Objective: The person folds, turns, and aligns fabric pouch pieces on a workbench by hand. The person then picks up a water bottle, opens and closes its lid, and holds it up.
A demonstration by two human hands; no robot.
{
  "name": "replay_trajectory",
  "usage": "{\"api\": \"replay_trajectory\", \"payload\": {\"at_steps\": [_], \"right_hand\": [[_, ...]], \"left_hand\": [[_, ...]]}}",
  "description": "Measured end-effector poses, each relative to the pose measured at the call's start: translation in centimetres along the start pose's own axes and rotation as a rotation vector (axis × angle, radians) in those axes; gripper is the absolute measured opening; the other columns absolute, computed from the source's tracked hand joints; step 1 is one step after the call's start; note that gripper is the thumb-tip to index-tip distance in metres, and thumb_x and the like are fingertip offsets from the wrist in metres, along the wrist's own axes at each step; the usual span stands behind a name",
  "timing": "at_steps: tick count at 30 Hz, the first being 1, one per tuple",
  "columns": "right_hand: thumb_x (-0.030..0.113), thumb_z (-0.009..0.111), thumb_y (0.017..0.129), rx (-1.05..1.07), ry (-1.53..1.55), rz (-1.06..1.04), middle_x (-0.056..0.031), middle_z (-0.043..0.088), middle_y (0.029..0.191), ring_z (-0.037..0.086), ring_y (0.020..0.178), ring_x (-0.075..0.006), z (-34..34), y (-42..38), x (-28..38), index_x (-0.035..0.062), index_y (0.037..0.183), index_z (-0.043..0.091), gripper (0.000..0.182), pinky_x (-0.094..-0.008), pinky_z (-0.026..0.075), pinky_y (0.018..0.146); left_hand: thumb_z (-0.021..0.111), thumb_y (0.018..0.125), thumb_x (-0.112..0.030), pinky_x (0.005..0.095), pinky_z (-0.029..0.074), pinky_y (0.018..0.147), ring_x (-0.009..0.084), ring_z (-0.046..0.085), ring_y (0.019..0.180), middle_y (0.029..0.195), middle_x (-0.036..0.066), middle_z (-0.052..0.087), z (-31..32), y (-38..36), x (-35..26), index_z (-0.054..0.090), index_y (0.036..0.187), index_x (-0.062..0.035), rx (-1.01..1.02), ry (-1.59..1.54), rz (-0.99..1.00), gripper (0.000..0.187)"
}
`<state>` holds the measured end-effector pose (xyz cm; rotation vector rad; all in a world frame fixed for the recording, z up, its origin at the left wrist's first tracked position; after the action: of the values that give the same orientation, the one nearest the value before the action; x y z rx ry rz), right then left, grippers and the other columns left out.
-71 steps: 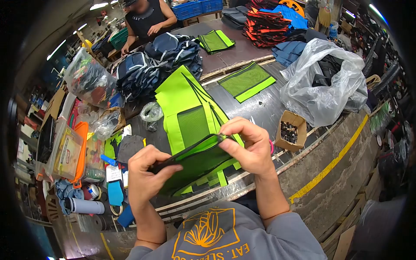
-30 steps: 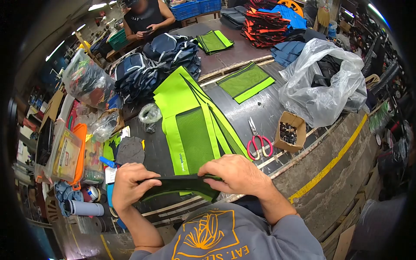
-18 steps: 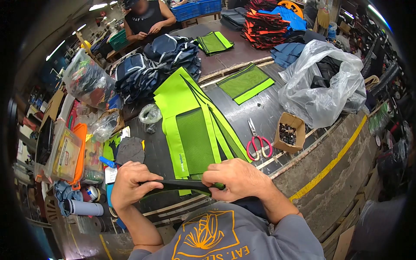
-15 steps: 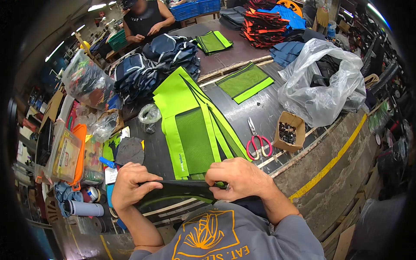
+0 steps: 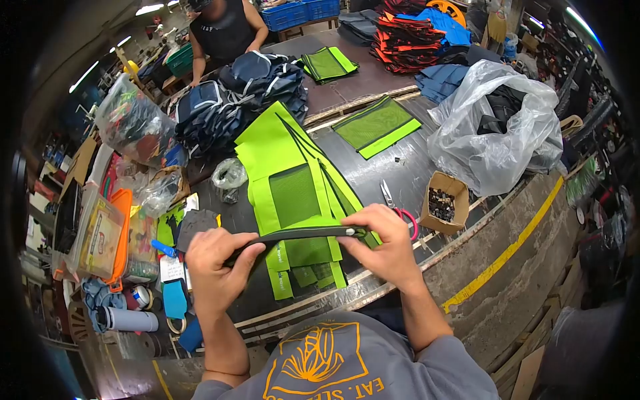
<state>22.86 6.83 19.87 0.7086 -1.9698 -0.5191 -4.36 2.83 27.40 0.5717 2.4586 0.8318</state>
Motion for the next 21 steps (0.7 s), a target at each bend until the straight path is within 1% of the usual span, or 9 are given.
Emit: {"api": "replay_trajectory", "payload": {"at_steps": [3,4,7,8,11,12,15,19,21], "right_hand": [[-0.001,0.081,0.085,-0.197,0.535,0.239,-0.0039,0.073,0.091,0.068,0.084,-0.0155,0.3,-1.8,-3.3,0.0001,0.11,0.072,0.026,-0.0324,0.052,0.075],[-0.001,0.081,0.085,-0.198,0.535,0.241,-0.0039,0.073,0.091,0.068,0.084,-0.0155,0.2,-2.0,-3.8,0.0001,0.11,0.072,0.026,-0.0324,0.052,0.075],[0.005,0.082,0.09,0.315,0.372,0.457,-0.0085,0.076,0.106,0.069,0.097,-0.0126,1.4,-2.5,-5.8,0.0007,0.109,0.074,0.02,-0.0336,0.055,0.085],[0.005,0.082,0.09,0.318,0.372,0.454,-0.0085,0.076,0.106,0.069,0.097,-0.0126,1.4,-2.7,-6.8,0.0007,0.109,0.074,0.02,-0.0336,0.055,0.085],[0.02,0.076,0.1,0.058,0.881,0.629,-0.0134,0.075,0.116,0.072,0.102,-0.0177,1.6,-4.1,-10.5,0.0005,0.122,0.071,0.03,-0.036,0.058,0.09],[0.02,0.076,0.1,0.053,0.881,0.63,-0.0134,0.075,0.116,0.072,0.102,-0.0177,1.7,-3.8,-10.6,0.0005,0.122,0.071,0.03,-0.036,0.058,0.09],[0.044,0.058,0.11,-0.049,1.527,0.695,-0.0146,0.075,0.119,0.075,0.098,-0.0226,2.6,-1.6,-10.7,-0.001,0.133,0.063,0.051,-0.0354,0.061,0.085],[0.056,0.047,0.111,0.244,1.494,0.993,-0.015,0.076,0.121,0.076,0.098,-0.0275,8.3,-5.6,-11.9,0.0,0.143,0.055,0.065,-0.0409,0.062,0.086],[0.045,0.059,0.11,0.28,1.076,1.123,-0.0163,0.075,0.12,0.076,0.102,-0.0264,10.3,-7.9,-12.5,0.0022,0.14,0.062,0.052,-0.0383,0.06,0.091]], "left_hand": [[0.087,0.087,-0.012,0.0282,0.038,0.063,0.0159,0.054,0.064,0.07,0.005,0.062,2.1,-1.4,1.1,0.077,0.091,-0.0027,-0.015,-0.394,-0.314,0.014],[0.087,0.087,-0.012,0.0282,0.038,0.063,0.0159,0.054,0.064,0.07,0.005,0.062,2.2,-1.6,1.2,0.077,0.091,-0.0027,-0.012,-0.395,-0.313,0.014],[0.08,0.097,-0.011,0.0245,0.038,0.061,0.0077,0.052,0.068,0.073,0.001,0.064,1.7,-2.3,2.8,0.075,0.095,0.0024,-0.143,-0.594,-0.407,0.015],[0.08,0.097,-0.011,0.0245,0.038,0.061,0.0077,0.052,0.068,0.073,0.001,0.064,1.7,-2.3,3.3,0.075,0.095,0.0024,-0.147,-0.592,-0.408,0.015],[0.076,0.102,-0.015,0.0248,0.043,0.06,0.0038,0.055,0.071,0.078,-0.003,0.065,2.7,-2.8,6.1,0.076,0.098,0.0029,-0.004,-0.561,-0.609,0.019],[0.076,0.102,-0.015,0.0248,0.043,0.06,0.0038,0.055,0.071,0.078,-0.003,0.065,3.5,-3.3,6.9,0.076,0.098,0.0029,0.0,-0.562,-0.606,0.019],[0.069,0.107,-0.019,0.0238,0.042,0.065,0.0028,0.053,0.073,0.081,-0.007,0.065,8.5,-5.9,11.1,0.073,0.099,0.0026,-0.1,-0.909,-0.828,0.023],[0.069,0.106,-0.022,0.0236,0.046,0.067,0.0041,0.056,0.073,0.081,-0.004,0.067,15.1,-11.3,14.0,0.075,0.106,0.0016,-0.115,-0.858,-0.876,0.024],[0.069,0.106,-0.023,0.0248,0.047,0.068,0.0041,0.055,0.074,0.078,-0.004,0.066,16.7,-13.1,12.8,0.075,0.104,0.002,0.054,-0.628,-0.877,0.025]]}}
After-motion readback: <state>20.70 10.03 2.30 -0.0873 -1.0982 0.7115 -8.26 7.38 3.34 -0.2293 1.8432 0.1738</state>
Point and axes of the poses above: each hand's wrist, its own y-axis towards the middle knuckle, its own z-axis out of the palm, x = y × z, the point moved 4 cm from there along y, towards the middle knuckle
